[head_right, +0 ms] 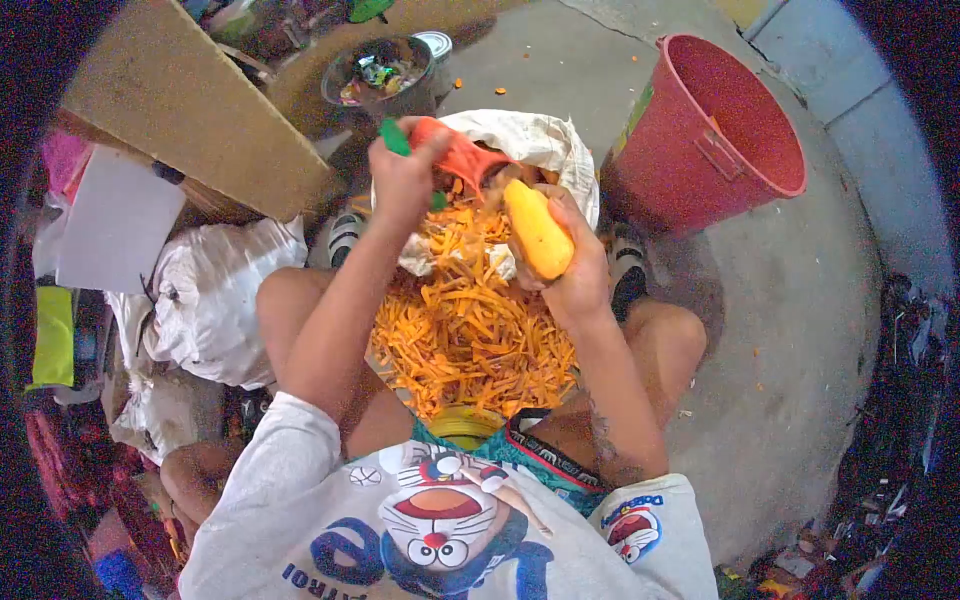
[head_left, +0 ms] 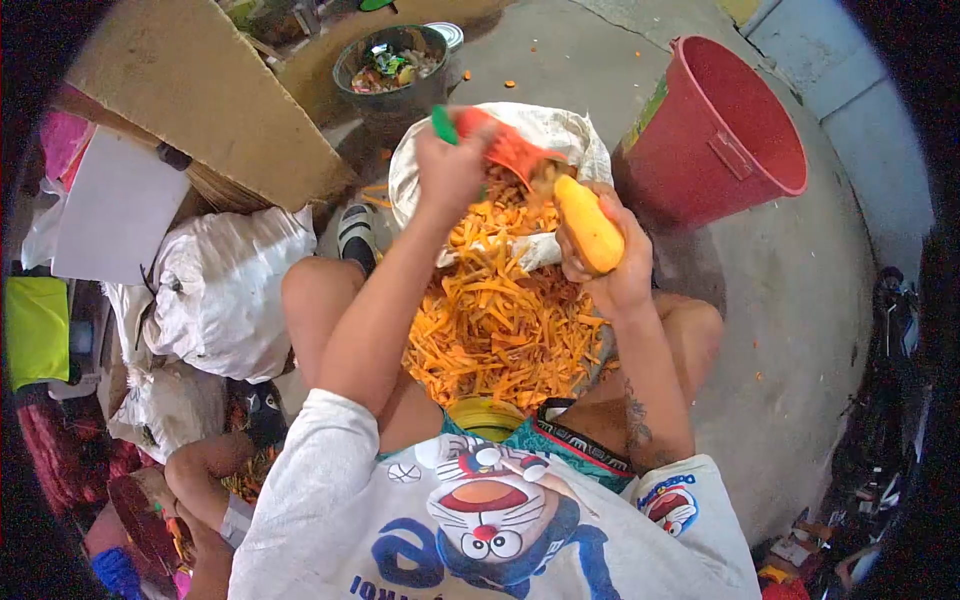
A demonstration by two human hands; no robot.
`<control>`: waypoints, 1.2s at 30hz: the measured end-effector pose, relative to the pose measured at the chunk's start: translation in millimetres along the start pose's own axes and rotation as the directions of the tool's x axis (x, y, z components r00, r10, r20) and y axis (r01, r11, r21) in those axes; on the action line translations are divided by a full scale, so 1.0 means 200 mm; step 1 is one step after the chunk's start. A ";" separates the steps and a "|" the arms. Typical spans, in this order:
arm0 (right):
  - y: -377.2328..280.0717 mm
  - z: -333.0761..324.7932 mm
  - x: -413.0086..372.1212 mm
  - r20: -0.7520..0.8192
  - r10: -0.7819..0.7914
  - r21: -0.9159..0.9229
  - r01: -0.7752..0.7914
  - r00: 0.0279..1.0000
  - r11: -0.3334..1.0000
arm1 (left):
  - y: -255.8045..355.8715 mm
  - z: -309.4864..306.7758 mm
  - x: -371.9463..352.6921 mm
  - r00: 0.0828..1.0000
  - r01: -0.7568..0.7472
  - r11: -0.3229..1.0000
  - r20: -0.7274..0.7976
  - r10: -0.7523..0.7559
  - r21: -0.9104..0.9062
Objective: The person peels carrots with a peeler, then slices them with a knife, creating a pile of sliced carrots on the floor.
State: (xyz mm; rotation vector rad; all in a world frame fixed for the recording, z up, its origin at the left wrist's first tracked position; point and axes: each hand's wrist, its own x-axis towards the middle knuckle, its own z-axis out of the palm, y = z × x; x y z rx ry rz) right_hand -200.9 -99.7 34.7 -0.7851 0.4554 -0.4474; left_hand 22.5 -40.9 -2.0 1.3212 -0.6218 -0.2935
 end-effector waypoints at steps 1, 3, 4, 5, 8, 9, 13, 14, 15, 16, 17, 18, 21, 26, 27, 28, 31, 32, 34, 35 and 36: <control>-0.01 -0.01 -0.01 0.046 -0.003 0.018 0.002 0.999 1.000 | 0.01 -0.03 0.03 0.989 0.126 0.984 -0.067 -0.135 -0.123; -0.03 -0.01 0.01 0.008 0.007 0.016 -0.007 1.000 1.000 | 0.02 -0.01 0.03 0.957 0.232 0.938 -0.114 -0.267 -0.256; -0.04 0.00 0.01 -0.037 0.025 0.018 -0.025 0.999 1.000 | 0.05 0.03 -0.04 0.976 0.190 0.964 -0.069 -0.206 -0.186; -0.03 0.03 0.02 -0.041 0.024 0.022 -0.023 0.999 0.999 | 0.07 0.07 -0.12 0.989 0.147 0.982 -0.019 -0.150 -0.115; 0.00 0.11 0.05 -0.371 -0.066 0.038 0.086 0.926 0.996 | 0.14 0.14 -0.27 0.955 -0.087 0.992 0.277 0.108 -0.090; 0.00 0.05 0.03 -0.240 -0.043 0.024 0.050 0.970 0.998 | 0.14 0.11 -0.25 0.970 -0.018 0.998 0.242 0.034 -0.065; -0.02 0.01 -0.01 -0.020 0.023 0.052 -0.022 1.000 0.998 | 0.04 -0.02 -0.01 0.985 0.142 0.971 -0.070 -0.158 -0.194; -0.03 0.03 -0.01 -0.133 0.028 0.056 -0.020 0.991 0.998 | 0.03 -0.02 0.01 0.970 0.189 0.951 -0.103 -0.219 -0.243; -0.04 0.05 0.00 -0.130 0.021 0.054 -0.014 0.991 0.998 | 0.03 0.01 -0.03 0.986 0.133 0.970 -0.069 -0.150 -0.201; -0.04 0.07 0.01 -0.150 0.013 0.049 -0.006 0.989 0.999 | 0.03 0.05 -0.11 0.996 0.083 0.984 -0.028 -0.088 -0.157; -0.04 0.09 0.01 -0.168 0.007 0.043 0.000 0.986 0.999 | 0.12 0.09 -0.21 0.989 0.052 0.997 0.142 -0.043 -0.063; -0.04 0.09 0.01 -0.184 0.002 0.034 0.004 0.983 0.999 | 0.12 0.09 -0.20 0.989 0.054 0.997 0.141 -0.044 -0.064; -0.01 -0.02 -0.01 0.015 -0.009 0.070 0.008 1.000 0.998 | 0.16 0.07 -0.18 0.979 0.049 0.998 0.199 -0.043 -0.028; -0.04 -0.03 0.01 -0.068 0.075 0.126 -0.066 0.995 0.990 | 0.09 0.02 -0.08 0.997 0.061 0.992 -0.036 -0.066 -0.112; -0.04 -0.06 0.02 -0.016 0.120 0.176 -0.116 0.993 0.978 | 0.08 0.07 -0.16 0.994 0.113 0.992 0.005 -0.113 -0.062; -0.04 -0.02 0.01 -0.018 0.121 0.177 -0.116 0.992 0.977 | 0.17 0.10 -0.24 0.974 0.113 0.990 0.208 -0.093 -0.083; -0.03 0.00 -0.01 -0.104 0.026 0.079 -0.018 0.994 0.997 | 0.14 0.09 -0.23 0.980 0.034 0.994 0.200 -0.013 -0.103; -0.01 -0.09 0.00 0.076 0.052 0.133 -0.062 0.996 0.989 | 0.16 0.07 -0.16 0.988 0.120 0.978 0.111 -0.102 -0.170; -0.01 -0.10 0.02 0.266 0.054 0.180 -0.105 0.962 0.978 | 0.08 -0.01 -0.02 1.000 0.004 0.985 -0.021 -0.008 -0.171; 0.00 -0.06 0.01 0.094 0.064 0.121 -0.076 0.993 0.990 | 0.06 -0.01 -0.02 0.997 0.054 0.982 -0.051 -0.065 -0.183; -0.01 -0.01 0.01 -0.082 0.061 0.055 -0.057 0.995 0.997 | 0.06 0.00 -0.04 0.989 0.105 0.974 -0.081 -0.123 -0.199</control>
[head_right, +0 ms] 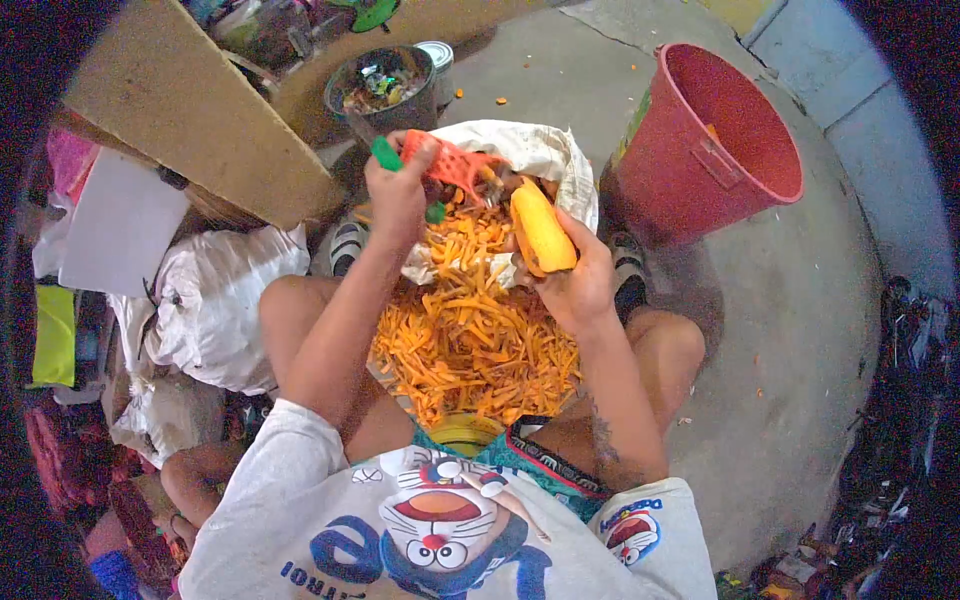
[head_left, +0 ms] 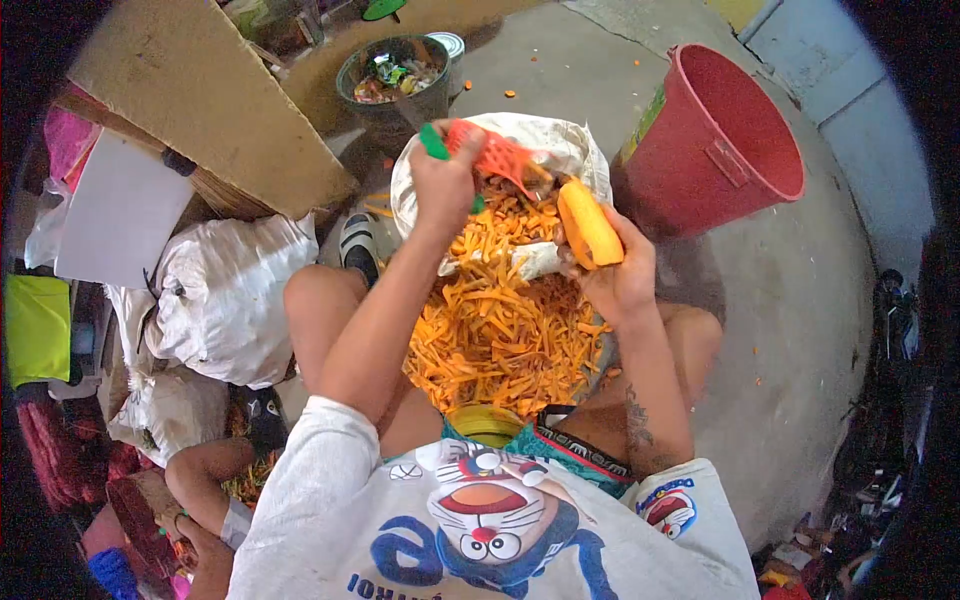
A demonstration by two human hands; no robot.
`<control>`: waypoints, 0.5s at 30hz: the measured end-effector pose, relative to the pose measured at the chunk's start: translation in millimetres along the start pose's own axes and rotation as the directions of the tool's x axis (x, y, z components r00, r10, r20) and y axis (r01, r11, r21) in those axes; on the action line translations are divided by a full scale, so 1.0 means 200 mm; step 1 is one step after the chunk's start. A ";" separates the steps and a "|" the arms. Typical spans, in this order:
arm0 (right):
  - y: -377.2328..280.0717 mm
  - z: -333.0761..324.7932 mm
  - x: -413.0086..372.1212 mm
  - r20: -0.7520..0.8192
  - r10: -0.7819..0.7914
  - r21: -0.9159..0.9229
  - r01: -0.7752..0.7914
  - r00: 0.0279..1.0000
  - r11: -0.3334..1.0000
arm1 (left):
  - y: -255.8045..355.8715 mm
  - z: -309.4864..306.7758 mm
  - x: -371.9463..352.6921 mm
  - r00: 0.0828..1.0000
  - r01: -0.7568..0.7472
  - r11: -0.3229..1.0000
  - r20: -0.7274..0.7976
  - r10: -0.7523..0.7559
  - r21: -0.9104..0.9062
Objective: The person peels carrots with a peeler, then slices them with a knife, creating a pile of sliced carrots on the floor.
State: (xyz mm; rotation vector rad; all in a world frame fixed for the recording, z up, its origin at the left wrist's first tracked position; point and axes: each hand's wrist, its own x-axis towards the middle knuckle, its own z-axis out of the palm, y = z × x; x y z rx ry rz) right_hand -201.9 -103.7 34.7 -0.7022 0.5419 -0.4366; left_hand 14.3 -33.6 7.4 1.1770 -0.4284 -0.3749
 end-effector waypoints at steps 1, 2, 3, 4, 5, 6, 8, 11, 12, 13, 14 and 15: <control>-0.01 0.07 -0.01 -0.001 -0.003 0.000 0.003 1.000 1.000 | 0.05 0.03 -0.07 1.000 -0.001 1.000 0.003 0.001 -0.001; -0.03 0.15 -0.02 -0.105 -0.015 0.032 0.019 0.994 0.999 | 0.09 0.07 -0.18 0.979 -0.049 0.998 0.202 0.040 0.042; -0.04 0.19 -0.02 -0.206 -0.024 0.058 0.036 0.978 0.998 | 0.13 0.09 -0.23 0.918 -0.107 0.992 0.391 0.071 0.070; -0.04 0.16 -0.01 -0.208 -0.023 0.055 0.035 0.978 0.998 | 0.12 0.09 -0.22 0.919 -0.104 0.992 0.389 0.070 0.068; -0.02 0.10 0.00 -0.087 -0.038 0.030 0.041 0.995 0.999 | 0.12 0.08 -0.20 0.937 -0.113 0.987 0.343 0.067 0.116; 0.00 0.03 0.00 0.037 -0.048 0.006 0.048 0.998 0.999 | 0.11 0.07 -0.17 0.953 -0.120 0.979 0.294 0.067 0.165; 0.00 -0.02 0.00 0.129 -0.007 0.051 0.000 0.992 0.999 | -0.02 -0.01 0.01 0.990 -0.130 0.990 0.067 0.127 0.051; -0.02 0.03 -0.02 -0.012 0.053 0.044 -0.053 0.999 0.998 | 0.06 0.00 -0.05 0.994 -0.019 0.999 0.107 0.014 0.048; -0.02 0.07 -0.02 -0.014 0.051 0.049 -0.051 0.999 0.998 | 0.11 0.04 -0.14 0.985 0.009 0.998 0.174 -0.019 0.057; -0.03 0.12 -0.03 -0.066 0.018 0.034 -0.016 0.998 0.999 | 0.13 0.05 -0.21 0.945 -0.012 0.993 0.327 -0.028 0.120; -0.04 0.15 -0.03 -0.117 -0.016 0.015 0.018 0.993 1.000 | 0.12 0.06 -0.20 0.944 -0.010 0.993 0.327 -0.029 0.118; -0.03 0.10 -0.02 -0.123 -0.012 0.013 0.013 0.992 1.000 | 0.10 0.06 -0.18 0.953 -0.105 0.986 0.296 0.062 0.132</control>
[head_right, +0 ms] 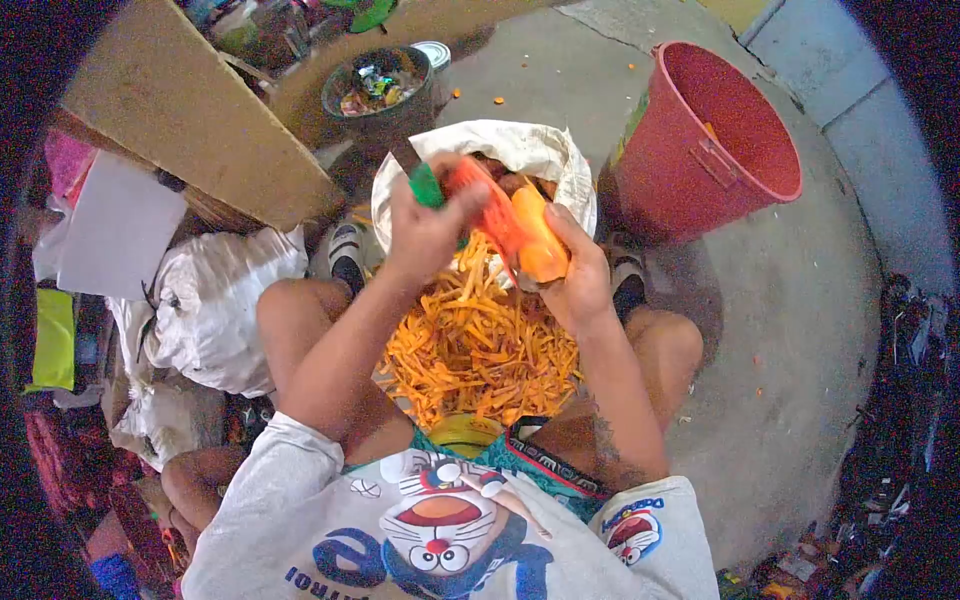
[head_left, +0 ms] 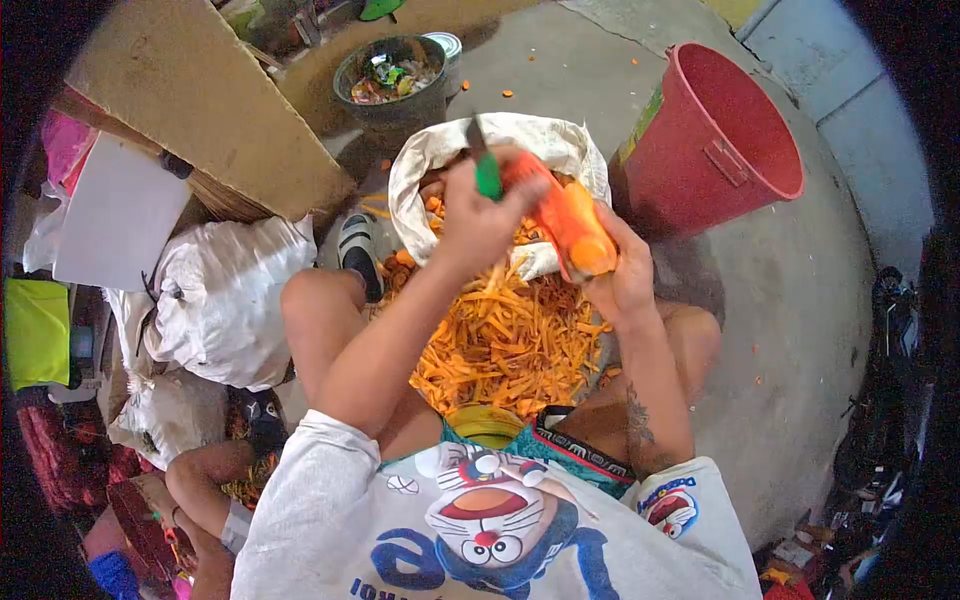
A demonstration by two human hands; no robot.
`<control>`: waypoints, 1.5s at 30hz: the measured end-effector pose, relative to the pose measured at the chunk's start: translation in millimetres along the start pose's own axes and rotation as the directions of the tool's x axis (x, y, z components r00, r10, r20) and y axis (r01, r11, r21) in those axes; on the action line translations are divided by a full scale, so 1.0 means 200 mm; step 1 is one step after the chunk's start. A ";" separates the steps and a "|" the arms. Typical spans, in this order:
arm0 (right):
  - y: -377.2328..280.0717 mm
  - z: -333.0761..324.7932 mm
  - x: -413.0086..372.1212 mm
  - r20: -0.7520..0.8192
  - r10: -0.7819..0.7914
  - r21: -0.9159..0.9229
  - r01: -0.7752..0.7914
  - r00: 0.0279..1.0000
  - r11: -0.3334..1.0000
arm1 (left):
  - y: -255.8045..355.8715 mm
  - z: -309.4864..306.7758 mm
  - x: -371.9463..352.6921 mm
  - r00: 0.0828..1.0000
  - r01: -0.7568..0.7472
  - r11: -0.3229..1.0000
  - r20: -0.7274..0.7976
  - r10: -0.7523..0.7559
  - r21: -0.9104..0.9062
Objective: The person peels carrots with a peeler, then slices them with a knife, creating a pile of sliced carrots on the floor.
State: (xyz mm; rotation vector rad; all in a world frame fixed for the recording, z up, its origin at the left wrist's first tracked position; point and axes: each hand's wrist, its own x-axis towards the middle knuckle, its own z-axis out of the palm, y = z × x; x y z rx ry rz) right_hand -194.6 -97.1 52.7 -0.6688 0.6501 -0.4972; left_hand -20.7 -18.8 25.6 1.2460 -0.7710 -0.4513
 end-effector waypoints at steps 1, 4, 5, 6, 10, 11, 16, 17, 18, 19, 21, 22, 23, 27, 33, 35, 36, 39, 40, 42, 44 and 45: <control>0.01 -0.08 0.01 0.139 0.016 -0.045 -0.010 0.990 0.999 | -0.03 -0.01 0.02 0.996 -0.079 0.996 -0.047 0.081 0.046; 0.02 -0.05 -0.02 0.209 0.034 -0.062 -0.021 0.977 0.998 | -0.12 -0.17 0.20 0.958 -0.019 0.999 -0.286 0.027 0.031; 0.02 -0.01 -0.03 0.128 0.035 -0.033 -0.031 0.991 0.999 | -0.19 -0.21 0.23 0.953 0.000 0.994 -0.302 0.033 0.111; 0.05 0.00 0.01 0.110 -0.056 0.025 0.054 0.992 0.998 | -0.16 -0.20 0.22 0.953 -0.002 0.994 -0.299 0.036 0.111; 0.03 -0.18 0.08 0.091 0.019 -0.059 -0.013 0.996 0.998 | 0.03 -0.09 0.04 0.978 -0.196 0.615 0.202 0.060 0.764; 0.03 -0.17 0.08 0.088 0.027 -0.064 -0.022 0.996 0.998 | 0.04 -0.06 -0.01 0.944 -0.217 0.570 0.319 -0.084 0.793; 0.09 -0.15 0.12 -0.039 -0.032 -0.029 0.031 0.999 0.999 | 0.07 0.03 -0.10 0.902 -0.231 0.575 0.394 -0.175 0.784; 0.11 -0.18 0.12 -0.039 -0.030 -0.033 0.029 0.999 0.999 | 0.07 0.04 -0.10 0.904 -0.228 0.577 0.391 -0.175 0.784; 0.12 -0.16 0.11 -0.065 -0.071 -0.112 0.063 0.995 0.992 | 0.07 0.05 -0.11 0.893 -0.244 0.567 0.410 -0.185 0.787; 0.12 -0.14 0.10 -0.087 -0.113 -0.190 0.095 0.990 0.977 | 0.07 0.06 -0.11 0.882 -0.260 0.557 0.429 -0.196 0.789; 0.13 -0.20 0.11 -0.026 -0.097 -0.214 0.090 0.995 0.973 | -0.08 -0.02 -0.02 0.832 -0.175 0.518 0.407 -0.378 0.837; 0.12 -0.18 0.11 0.041 -0.088 -0.236 0.096 0.995 0.967 | -0.11 -0.06 0.02 0.757 -0.105 0.460 0.371 -0.538 0.882; 0.11 -0.17 0.11 0.055 -0.094 -0.244 0.105 0.994 0.964 | -0.14 -0.08 0.03 0.768 -0.104 0.461 0.366 -0.525 0.881; 0.08 -0.14 0.09 -0.077 -0.129 -0.233 0.108 0.989 0.966 | -0.06 -0.03 -0.02 0.876 -0.093 0.550 0.331 -0.351 0.830; 0.10 -0.15 0.10 0.001 -0.225 -0.455 0.201 0.974 0.868 | -0.15 -0.08 0.00 0.802 -0.160 0.526 0.421 -0.424 0.835; 0.05 -0.13 0.09 -0.008 -0.240 -0.292 0.227 0.971 0.929 | -0.16 -0.11 0.05 0.818 -0.082 0.492 0.341 -0.464 0.867; 0.04 -0.04 0.08 -0.177 -0.283 -0.080 0.272 0.943 0.959 | -0.10 -0.10 0.04 0.866 -0.078 0.541 0.325 -0.379 0.837; 0.04 -0.15 0.14 -0.026 -0.083 0.151 0.086 0.996 0.985 | -0.06 -0.05 0.02 0.892 -0.075 0.607 0.326 -0.314 0.791; 0.07 -0.20 0.14 0.012 -0.033 0.134 0.032 0.999 0.990 | -0.07 -0.06 0.01 0.923 -0.064 0.593 0.273 -0.270 0.803; 0.10 -0.24 0.15 0.078 0.032 0.142 -0.043 0.996 0.989 | -0.06 -0.09 0.03 0.949 -0.017 0.601 0.203 -0.242 0.799; 0.11 -0.23 0.15 0.068 0.082 0.079 -0.087 0.994 0.993 | -0.04 -0.10 0.05 0.984 -0.015 0.680 0.132 -0.121 0.733; 0.11 -0.21 0.15 0.067 0.083 0.082 -0.088 0.994 0.993 | -0.03 -0.11 0.06 0.999 -0.032 0.751 0.053 -0.004 0.659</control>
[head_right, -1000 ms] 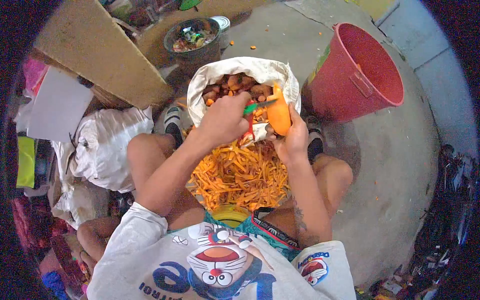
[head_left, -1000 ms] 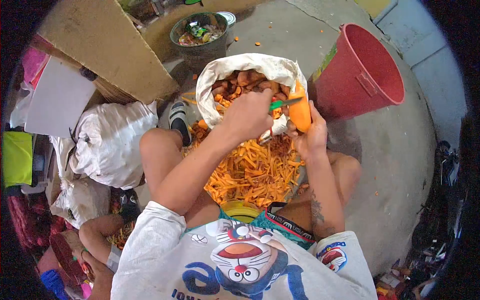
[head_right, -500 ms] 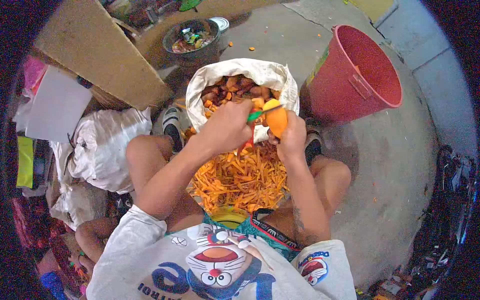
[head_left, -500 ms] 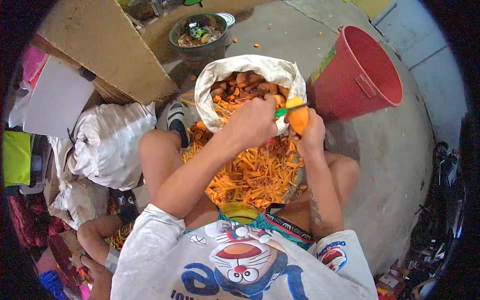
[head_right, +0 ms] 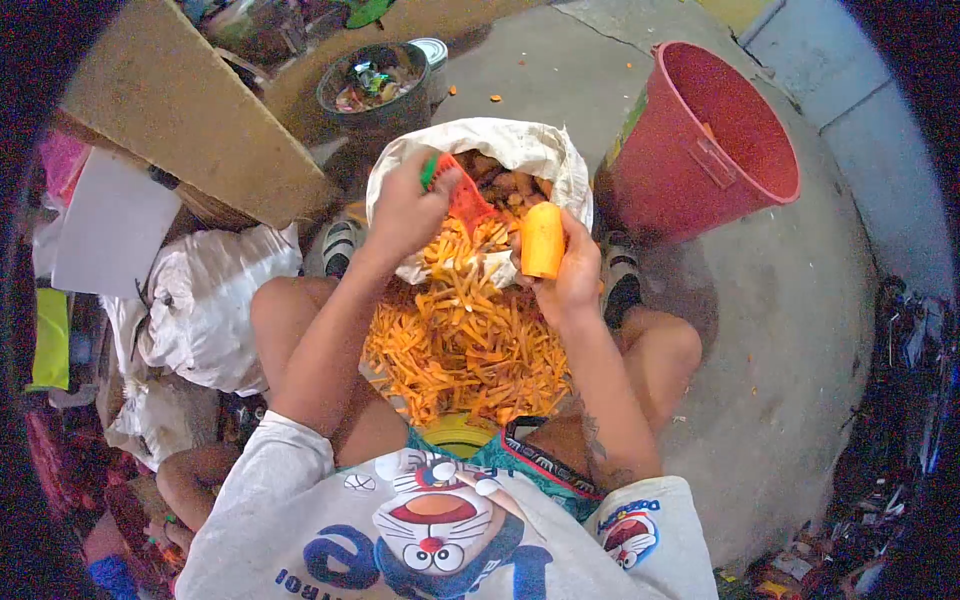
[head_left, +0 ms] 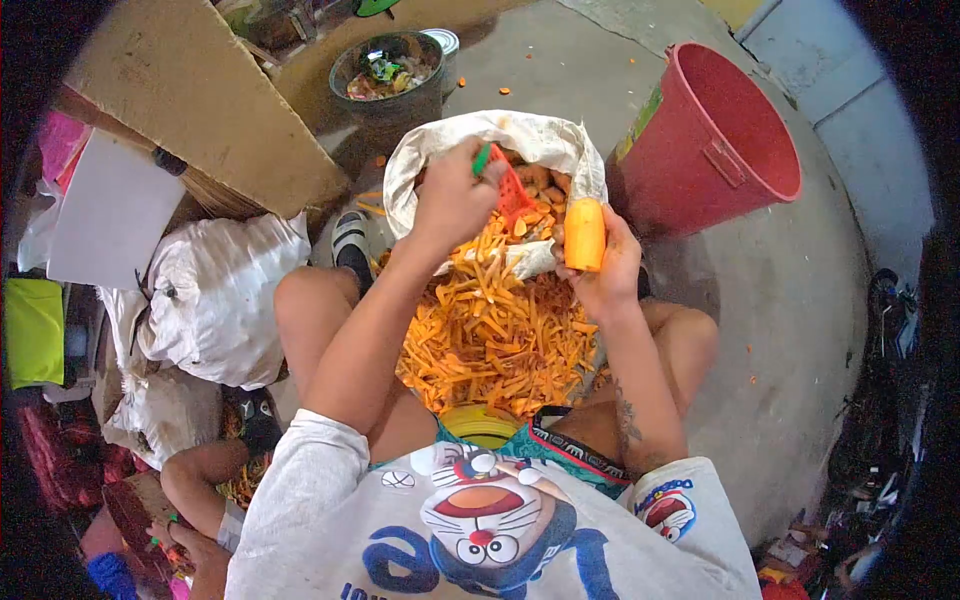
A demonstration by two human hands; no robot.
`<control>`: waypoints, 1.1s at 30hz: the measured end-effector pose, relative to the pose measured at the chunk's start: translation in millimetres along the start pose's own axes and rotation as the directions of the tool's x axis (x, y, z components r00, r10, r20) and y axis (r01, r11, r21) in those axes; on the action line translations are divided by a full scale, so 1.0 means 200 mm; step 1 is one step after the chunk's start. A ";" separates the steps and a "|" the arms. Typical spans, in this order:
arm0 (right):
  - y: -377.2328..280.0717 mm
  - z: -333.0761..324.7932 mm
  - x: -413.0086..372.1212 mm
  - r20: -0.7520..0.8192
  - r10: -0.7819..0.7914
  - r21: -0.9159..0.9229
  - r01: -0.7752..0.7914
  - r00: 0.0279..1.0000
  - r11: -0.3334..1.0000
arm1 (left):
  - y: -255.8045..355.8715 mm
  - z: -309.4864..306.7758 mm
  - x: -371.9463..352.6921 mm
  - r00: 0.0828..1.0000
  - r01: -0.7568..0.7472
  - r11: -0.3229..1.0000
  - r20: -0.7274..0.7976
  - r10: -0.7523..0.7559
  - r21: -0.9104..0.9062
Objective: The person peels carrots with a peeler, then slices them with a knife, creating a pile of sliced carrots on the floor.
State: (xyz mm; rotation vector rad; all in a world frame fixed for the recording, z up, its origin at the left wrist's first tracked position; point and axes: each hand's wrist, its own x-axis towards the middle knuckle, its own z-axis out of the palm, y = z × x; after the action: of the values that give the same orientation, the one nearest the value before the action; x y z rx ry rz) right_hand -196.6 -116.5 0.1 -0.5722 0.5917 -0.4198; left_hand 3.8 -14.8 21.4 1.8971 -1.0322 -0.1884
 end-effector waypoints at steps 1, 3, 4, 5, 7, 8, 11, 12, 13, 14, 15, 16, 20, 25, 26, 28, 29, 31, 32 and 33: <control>0.00 0.02 0.00 -0.030 -0.054 -0.090 0.051 0.998 0.995 | -0.02 0.00 0.03 0.994 -0.077 0.988 -0.085 0.066 -0.136; 0.01 0.01 -0.02 -0.060 -0.112 -0.177 0.100 0.992 0.979 | -0.01 0.00 0.02 0.999 -0.030 0.951 -0.049 0.015 -0.307; 0.01 0.01 -0.02 -0.040 -0.108 -0.201 0.098 0.993 0.975 | 0.01 -0.01 0.01 0.999 0.023 0.883 -0.013 -0.034 -0.468; 0.01 0.01 -0.02 -0.018 -0.103 -0.228 0.097 0.994 0.969 | 0.04 0.01 -0.02 0.998 0.049 0.809 0.050 -0.024 -0.585; 0.04 0.06 -0.03 -0.004 -0.134 -0.307 0.127 0.991 0.943 | 0.01 0.02 -0.01 1.000 -0.019 0.859 0.006 0.025 -0.512; 0.05 0.08 -0.05 0.005 -0.164 -0.379 0.154 0.986 0.913 | -0.01 0.02 -0.01 0.997 -0.079 0.899 -0.024 0.077 -0.431; 0.03 0.07 -0.08 0.064 -0.032 -0.327 0.051 0.997 0.944 | -0.13 -0.03 0.13 0.985 0.051 0.782 -0.097 -0.142 -0.621; 0.03 0.06 -0.08 0.034 -0.009 -0.300 0.018 0.999 0.954 | -0.11 -0.04 0.11 0.985 0.047 0.775 -0.097 -0.139 -0.630; 0.02 0.07 -0.08 0.033 -0.014 -0.296 0.023 0.999 0.955 | -0.06 -0.02 0.07 0.987 0.045 0.776 -0.094 -0.133 -0.629; 0.02 0.08 -0.07 0.004 -0.032 -0.314 0.031 0.999 0.949 | -0.01 0.01 -0.01 0.998 -0.068 0.830 -0.052 0.047 -0.554; 0.02 0.09 -0.07 -0.025 -0.048 -0.337 0.037 0.999 0.941 | 0.02 0.04 -0.04 0.976 -0.191 0.855 0.003 0.220 -0.483; 0.02 0.09 -0.06 -0.027 -0.049 -0.336 0.037 0.998 0.941 | 0.00 0.04 -0.01 0.976 -0.190 0.854 0.005 0.220 -0.484; 0.01 0.07 -0.09 0.082 -0.021 -0.324 0.047 0.996 0.945 | -0.14 0.03 0.12 0.988 -0.051 0.754 -0.146 -0.060 -0.655; 0.04 0.09 -0.05 -0.034 -0.128 -0.317 0.111 0.991 0.942 | -0.09 0.03 0.06 0.994 -0.105 0.928 -0.052 0.092 -0.357; 0.04 0.06 -0.05 0.018 -0.099 -0.334 0.099 0.995 0.937 | -0.14 0.04 0.10 0.997 0.004 0.909 -0.070 -0.036 -0.418; 0.02 0.05 -0.06 0.071 -0.080 -0.353 0.100 0.994 0.930 | -0.10 0.02 0.13 0.992 -0.038 0.824 -0.120 -0.037 -0.565; 0.01 0.05 -0.06 0.036 -0.082 -0.358 0.090 0.996 0.930 | -0.08 0.02 0.10 0.993 -0.025 0.840 -0.108 -0.041 -0.542; 0.03 0.08 -0.05 0.001 -0.083 -0.354 0.078 0.997 0.932 | -0.01 0.06 -0.02 0.953 -0.239 0.946 -0.242 0.185 -0.219; 0.06 0.10 -0.03 -0.037 -0.160 -0.339 0.138 0.986 0.931 | 0.01 0.06 -0.05 0.982 -0.172 0.867 -0.013 0.188 -0.468; 0.08 0.11 -0.02 -0.079 -0.231 -0.329 0.193 0.970 0.924 | -0.05 0.06 0.00 0.994 -0.101 0.890 -0.091 0.067 -0.445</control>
State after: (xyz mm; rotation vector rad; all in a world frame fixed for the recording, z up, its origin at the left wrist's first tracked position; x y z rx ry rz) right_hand -182.9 -95.0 6.5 -0.9331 0.7193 -0.5700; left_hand 3.9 -21.0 7.9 1.4256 -0.9251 -0.2794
